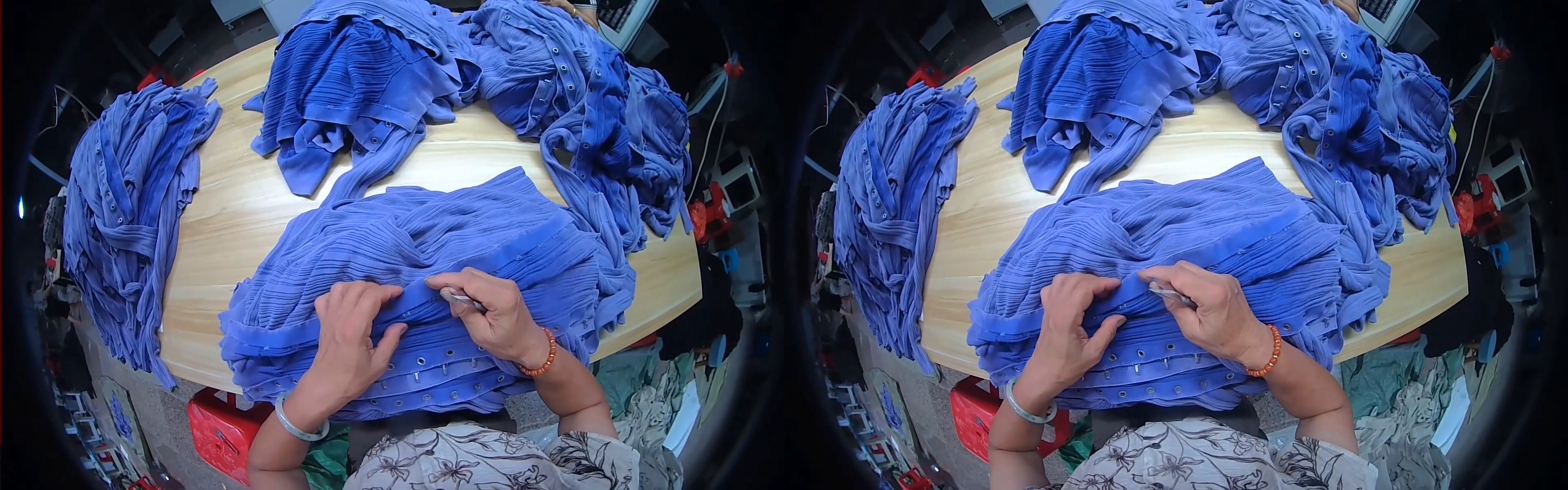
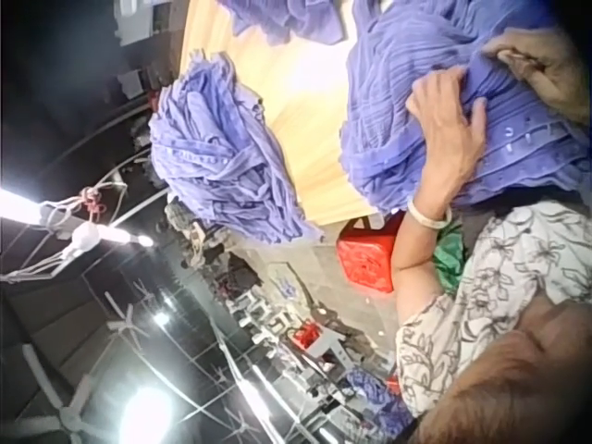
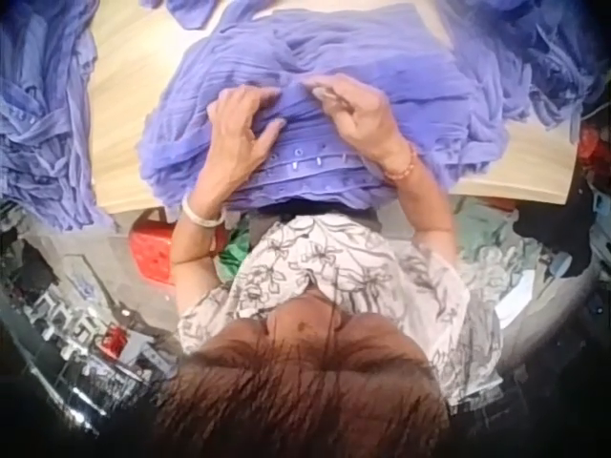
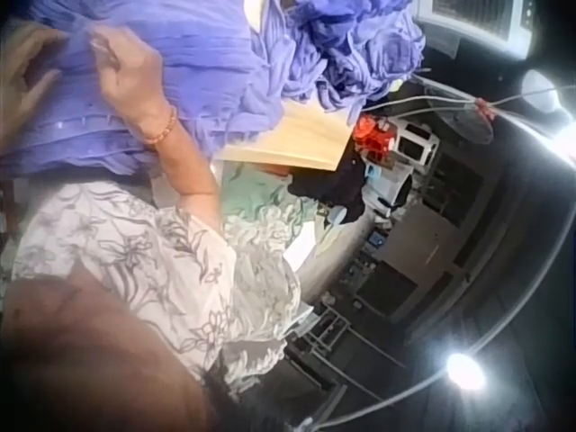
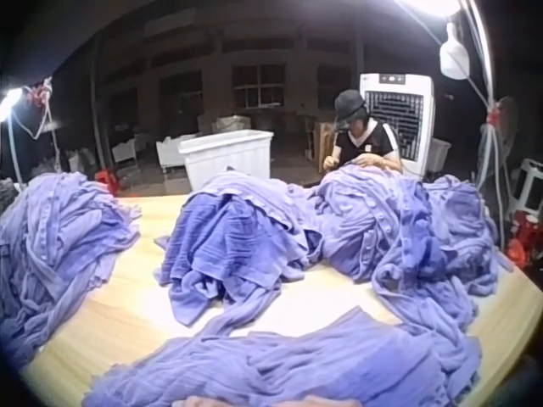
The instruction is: Processing blue fabric panels with hooks using a small hand tool to trim or separate them.
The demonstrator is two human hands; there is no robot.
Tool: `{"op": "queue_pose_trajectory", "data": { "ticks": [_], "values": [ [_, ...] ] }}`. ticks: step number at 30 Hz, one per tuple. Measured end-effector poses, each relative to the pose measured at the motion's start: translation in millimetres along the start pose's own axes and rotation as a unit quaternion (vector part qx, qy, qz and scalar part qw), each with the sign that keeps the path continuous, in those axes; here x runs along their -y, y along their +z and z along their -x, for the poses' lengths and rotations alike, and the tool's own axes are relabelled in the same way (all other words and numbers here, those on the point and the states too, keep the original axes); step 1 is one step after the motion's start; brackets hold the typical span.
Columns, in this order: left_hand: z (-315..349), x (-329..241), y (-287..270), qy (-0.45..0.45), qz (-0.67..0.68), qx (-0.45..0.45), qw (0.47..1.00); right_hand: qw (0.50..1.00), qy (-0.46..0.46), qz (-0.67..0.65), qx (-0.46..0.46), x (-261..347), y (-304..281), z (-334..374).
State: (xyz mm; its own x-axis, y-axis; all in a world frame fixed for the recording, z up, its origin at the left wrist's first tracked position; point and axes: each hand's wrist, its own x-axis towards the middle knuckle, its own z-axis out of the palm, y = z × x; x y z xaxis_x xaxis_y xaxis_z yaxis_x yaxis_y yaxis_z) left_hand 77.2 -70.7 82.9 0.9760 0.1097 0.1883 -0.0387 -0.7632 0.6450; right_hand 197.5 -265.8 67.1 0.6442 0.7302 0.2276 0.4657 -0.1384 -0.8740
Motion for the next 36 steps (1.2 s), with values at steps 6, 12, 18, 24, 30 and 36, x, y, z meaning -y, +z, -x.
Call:
{"op": "queue_pose_trajectory", "data": {
  "ticks": [6, 12, 18, 24, 30, 36],
  "values": [
    [2.4, 3.7, 5.1, 0.005, 0.0, -0.012, 1.0, 1.0, -0.015, 0.002, -0.002, -1.3, -0.6, 1.8],
    [8.0, 7.5, 10.2, 0.019, 0.021, -0.055, 0.998, 0.999, -0.002, 0.028, 0.045, 9.3, -6.3, 1.3],
    [12.0, 8.2, 14.0, 0.029, 0.041, -0.084, 0.995, 0.985, -0.124, 0.114, 0.047, 1.0, -2.8, 6.6],
    [15.9, 9.5, 18.4, 0.048, 0.03, -0.111, 0.992, 0.98, -0.148, 0.132, 0.034, 0.5, 0.5, 7.3],
    [18.1, 8.5, 22.7, 0.066, 0.005, -0.129, 0.989, 0.972, -0.165, 0.166, 0.025, 1.5, 5.1, 8.8],
    [18.1, 8.3, 27.0, 0.084, -0.016, -0.152, 0.985, 0.971, -0.165, 0.171, 0.023, 0.6, 6.9, 10.2]
  ]
}}
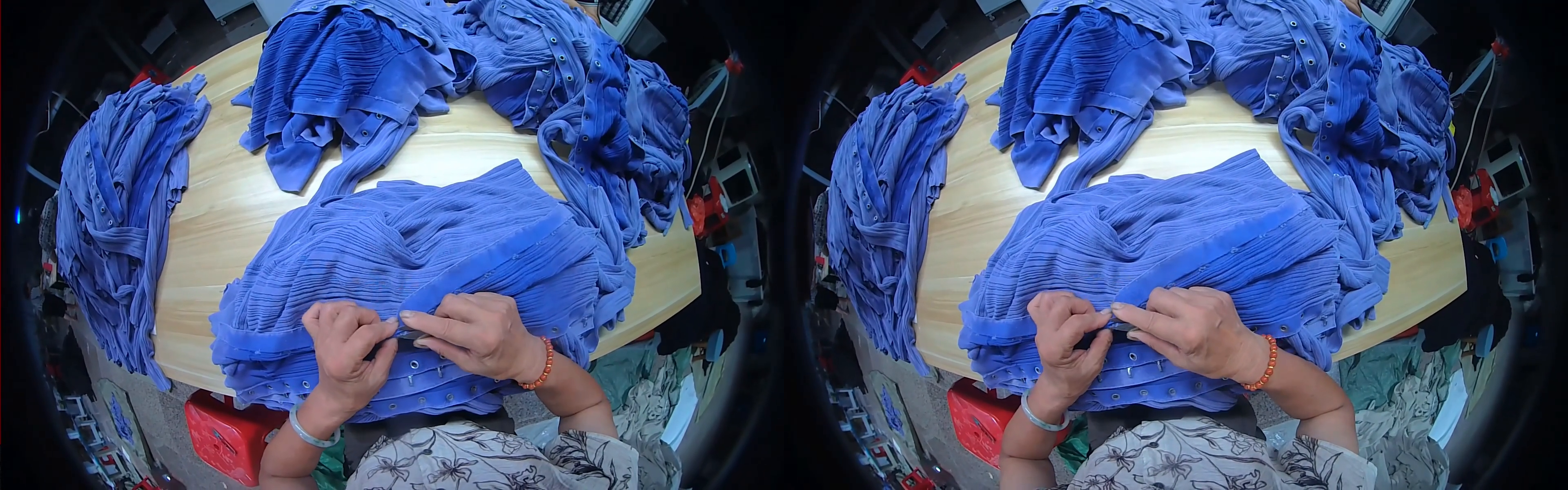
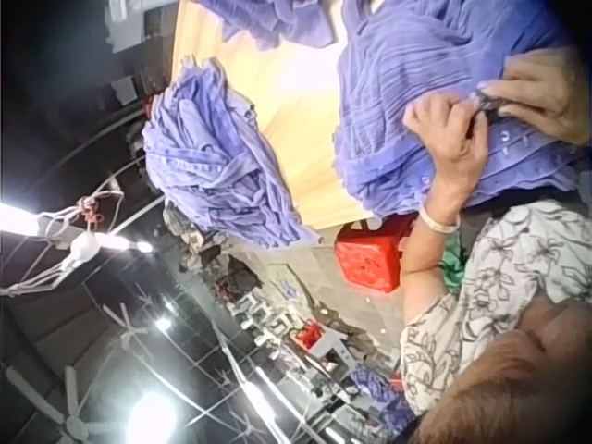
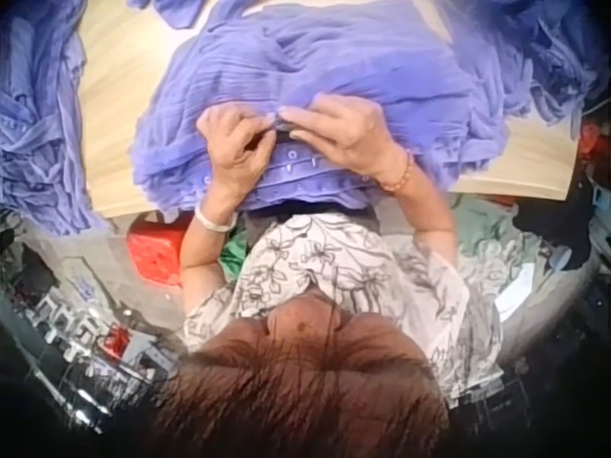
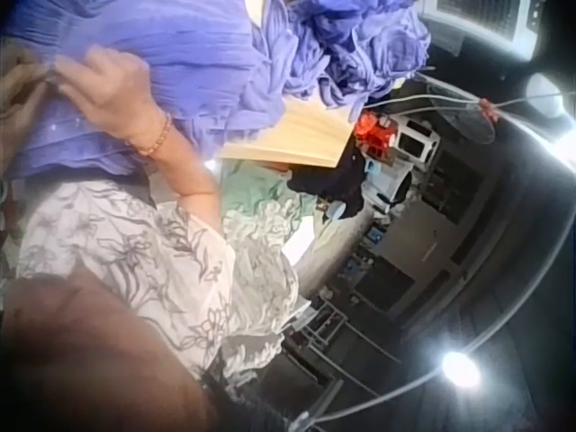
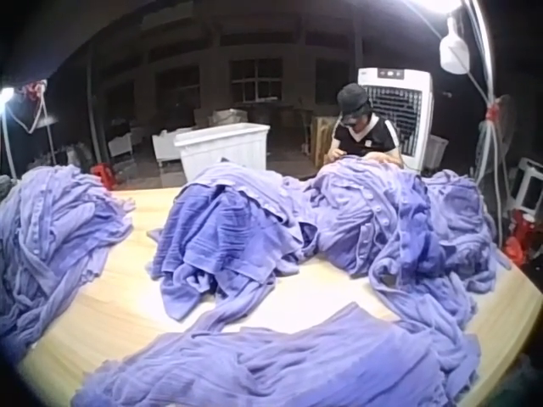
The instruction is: Processing blue fabric panels with hooks using a small hand tool to trim or separate them.
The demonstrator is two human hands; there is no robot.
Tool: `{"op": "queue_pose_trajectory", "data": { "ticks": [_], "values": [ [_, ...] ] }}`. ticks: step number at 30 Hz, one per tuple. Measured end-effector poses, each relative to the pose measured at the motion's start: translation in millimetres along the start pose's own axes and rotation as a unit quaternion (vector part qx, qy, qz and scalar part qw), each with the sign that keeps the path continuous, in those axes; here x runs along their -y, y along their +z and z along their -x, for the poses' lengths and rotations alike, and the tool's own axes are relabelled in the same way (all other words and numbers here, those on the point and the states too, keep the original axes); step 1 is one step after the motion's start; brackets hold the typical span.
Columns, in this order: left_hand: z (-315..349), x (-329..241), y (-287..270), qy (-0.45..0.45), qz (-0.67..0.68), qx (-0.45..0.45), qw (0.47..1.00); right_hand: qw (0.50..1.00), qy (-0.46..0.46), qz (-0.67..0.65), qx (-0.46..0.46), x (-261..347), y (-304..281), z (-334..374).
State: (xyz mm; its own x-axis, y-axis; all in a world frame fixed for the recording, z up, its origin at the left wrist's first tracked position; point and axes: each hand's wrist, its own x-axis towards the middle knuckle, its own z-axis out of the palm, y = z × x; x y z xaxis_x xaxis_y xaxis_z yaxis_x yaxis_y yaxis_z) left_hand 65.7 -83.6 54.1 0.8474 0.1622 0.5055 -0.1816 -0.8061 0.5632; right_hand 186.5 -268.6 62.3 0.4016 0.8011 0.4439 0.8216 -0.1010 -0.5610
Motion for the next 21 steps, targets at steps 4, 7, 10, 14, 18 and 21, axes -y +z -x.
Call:
{"op": "queue_pose_trajectory", "data": {
  "ticks": [4, 7, 10, 14, 18, 21],
  "values": [
    [0.5, 0.2, 0.6, 0.001, 0.0, -0.005, 1.0, 1.0, 0.001, 0.003, -0.002, 0.2, 0.4, 0.4],
    [0.9, 0.3, 0.9, 0.0, 0.002, -0.004, 1.0, 1.0, 0.001, -0.001, -0.002, 0.2, 0.7, 0.1],
    [1.5, 1.0, 1.4, 0.001, -0.001, -0.006, 1.0, 1.0, 0.001, -0.005, -0.001, -0.4, 1.4, 0.2],
    [0.3, 0.3, 1.5, 0.002, -0.002, -0.007, 1.0, 1.0, -0.006, 0.008, -0.001, -0.2, 1.8, 0.4],
    [-0.3, -0.3, 0.6, -0.004, 0.003, -0.002, 1.0, 1.0, -0.015, 0.026, -0.002, 0.3, 2.0, 1.1],
    [-0.4, 0.4, 0.4, -0.01, 0.008, 0.003, 1.0, 0.999, -0.021, 0.029, -0.006, -1.3, 3.2, 1.2]
  ]
}}
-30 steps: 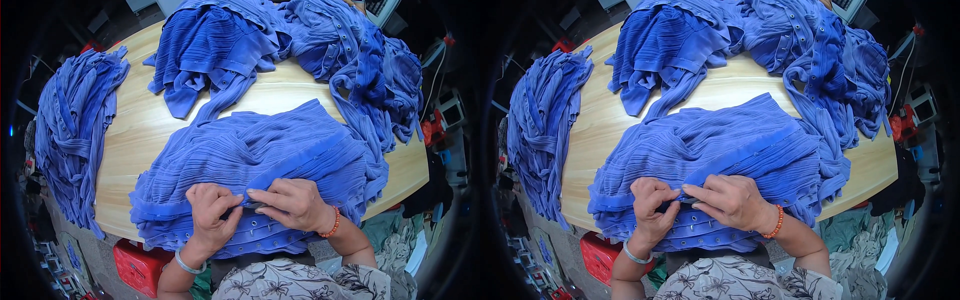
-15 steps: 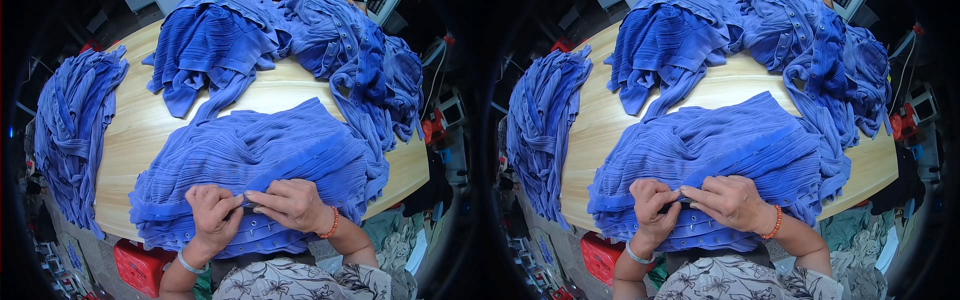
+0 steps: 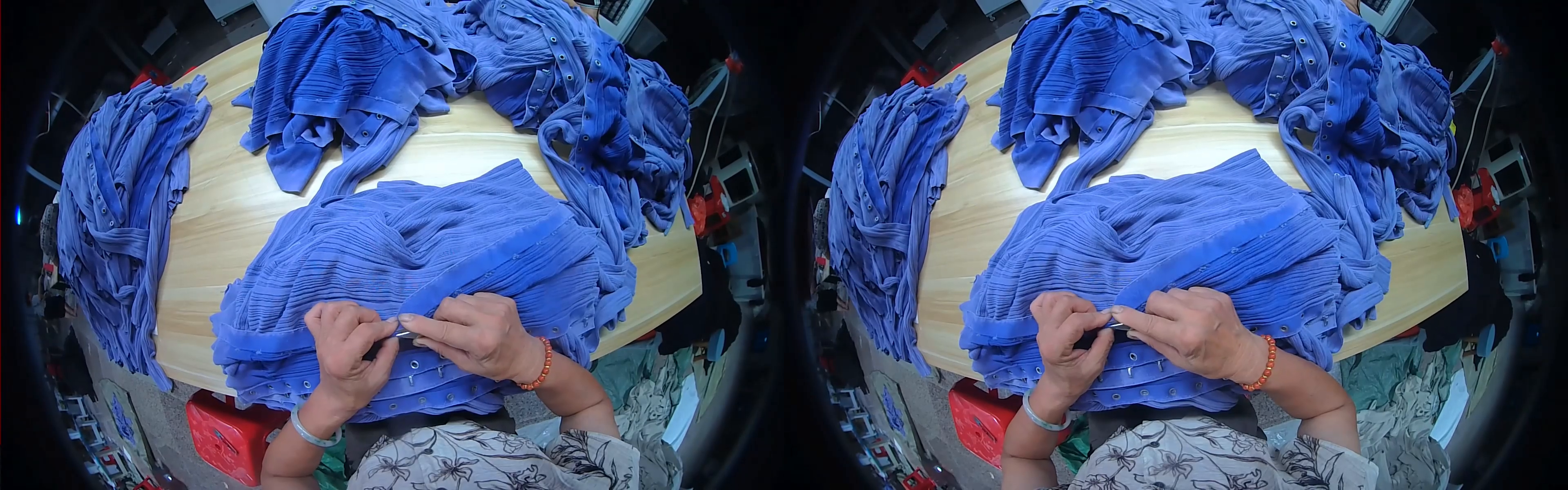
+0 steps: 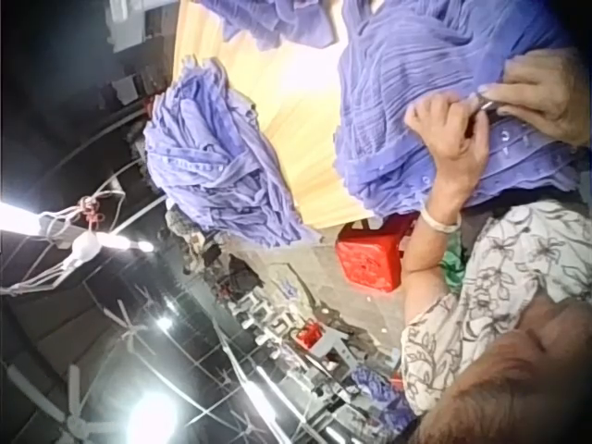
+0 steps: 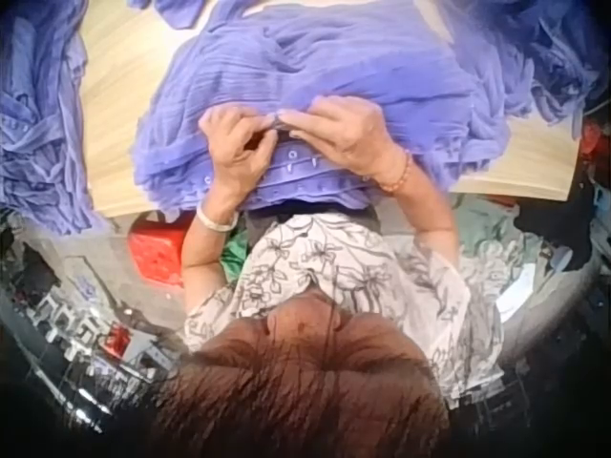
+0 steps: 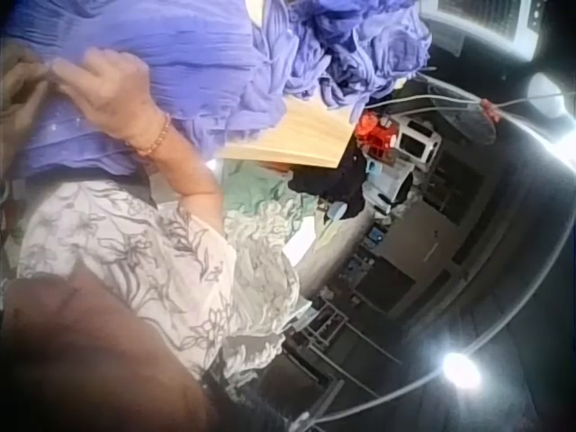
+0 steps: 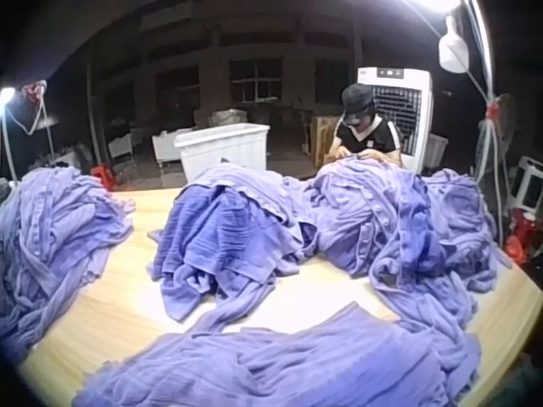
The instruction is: Processing blue fabric panels with hooks using a small hand tool to trim or separate them.
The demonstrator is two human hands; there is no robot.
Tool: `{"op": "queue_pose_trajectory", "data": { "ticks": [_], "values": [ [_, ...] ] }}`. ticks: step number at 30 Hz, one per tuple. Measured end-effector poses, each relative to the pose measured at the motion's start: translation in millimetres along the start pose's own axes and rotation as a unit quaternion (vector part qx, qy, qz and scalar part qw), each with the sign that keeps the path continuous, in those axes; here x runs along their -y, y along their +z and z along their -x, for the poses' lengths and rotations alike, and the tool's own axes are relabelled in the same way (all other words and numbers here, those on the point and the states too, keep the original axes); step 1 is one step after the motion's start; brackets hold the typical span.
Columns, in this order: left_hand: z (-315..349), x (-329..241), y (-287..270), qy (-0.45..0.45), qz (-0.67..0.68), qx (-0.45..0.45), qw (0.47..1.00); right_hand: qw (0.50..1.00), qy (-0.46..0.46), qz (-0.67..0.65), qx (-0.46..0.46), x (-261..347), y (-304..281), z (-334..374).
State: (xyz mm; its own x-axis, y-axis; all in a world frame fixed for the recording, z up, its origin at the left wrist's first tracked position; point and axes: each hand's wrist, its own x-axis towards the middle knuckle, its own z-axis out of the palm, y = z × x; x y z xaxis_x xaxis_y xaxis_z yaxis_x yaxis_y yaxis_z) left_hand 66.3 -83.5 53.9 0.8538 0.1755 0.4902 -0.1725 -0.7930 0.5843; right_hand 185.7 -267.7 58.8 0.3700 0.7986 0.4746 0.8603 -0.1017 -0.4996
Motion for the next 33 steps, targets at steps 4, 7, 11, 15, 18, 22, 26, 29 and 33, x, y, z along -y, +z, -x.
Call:
{"op": "queue_pose_trajectory", "data": {
  "ticks": [4, 7, 11, 15, 18, 22, 26, 29, 33],
  "values": [
    [0.0, -0.5, -0.6, -0.006, 0.004, 0.002, 1.0, 1.0, -0.004, -0.009, -0.007, -2.1, 0.3, 0.6],
    [-0.1, -1.0, -0.9, -0.006, 0.005, 0.004, 1.0, 0.999, 0.01, -0.039, -0.015, -2.2, -2.4, 0.3],
    [0.4, -2.5, -3.0, -0.015, -0.003, 0.019, 1.0, 0.991, 0.095, -0.073, -0.063, 0.7, -16.2, -3.1],
    [-9.3, -14.3, -4.1, -0.023, -0.018, 0.051, 0.998, 0.979, 0.154, -0.101, -0.087, -0.8, -31.5, -0.2],
    [-21.1, -25.1, -1.7, -0.021, -0.015, 0.068, 0.997, 0.973, 0.186, -0.087, -0.107, -5.1, -40.6, 6.8],
    [-27.4, -25.3, 12.5, -0.006, -0.029, 0.084, 0.996, 0.967, 0.209, -0.09, -0.111, -10.6, -48.7, 16.1],
    [-29.8, -21.8, 12.9, 0.001, -0.034, 0.123, 0.992, 0.977, 0.172, -0.085, -0.089, -14.6, -50.6, 22.2],
    [-27.3, -17.2, 13.3, 0.012, -0.009, 0.093, 0.996, 0.986, 0.139, -0.059, -0.066, -14.1, -49.1, 23.6],
    [-24.1, -16.9, 14.4, 0.002, 0.015, 0.079, 0.997, 0.996, 0.08, -0.018, -0.037, -10.8, -44.7, 21.7]
  ]
}}
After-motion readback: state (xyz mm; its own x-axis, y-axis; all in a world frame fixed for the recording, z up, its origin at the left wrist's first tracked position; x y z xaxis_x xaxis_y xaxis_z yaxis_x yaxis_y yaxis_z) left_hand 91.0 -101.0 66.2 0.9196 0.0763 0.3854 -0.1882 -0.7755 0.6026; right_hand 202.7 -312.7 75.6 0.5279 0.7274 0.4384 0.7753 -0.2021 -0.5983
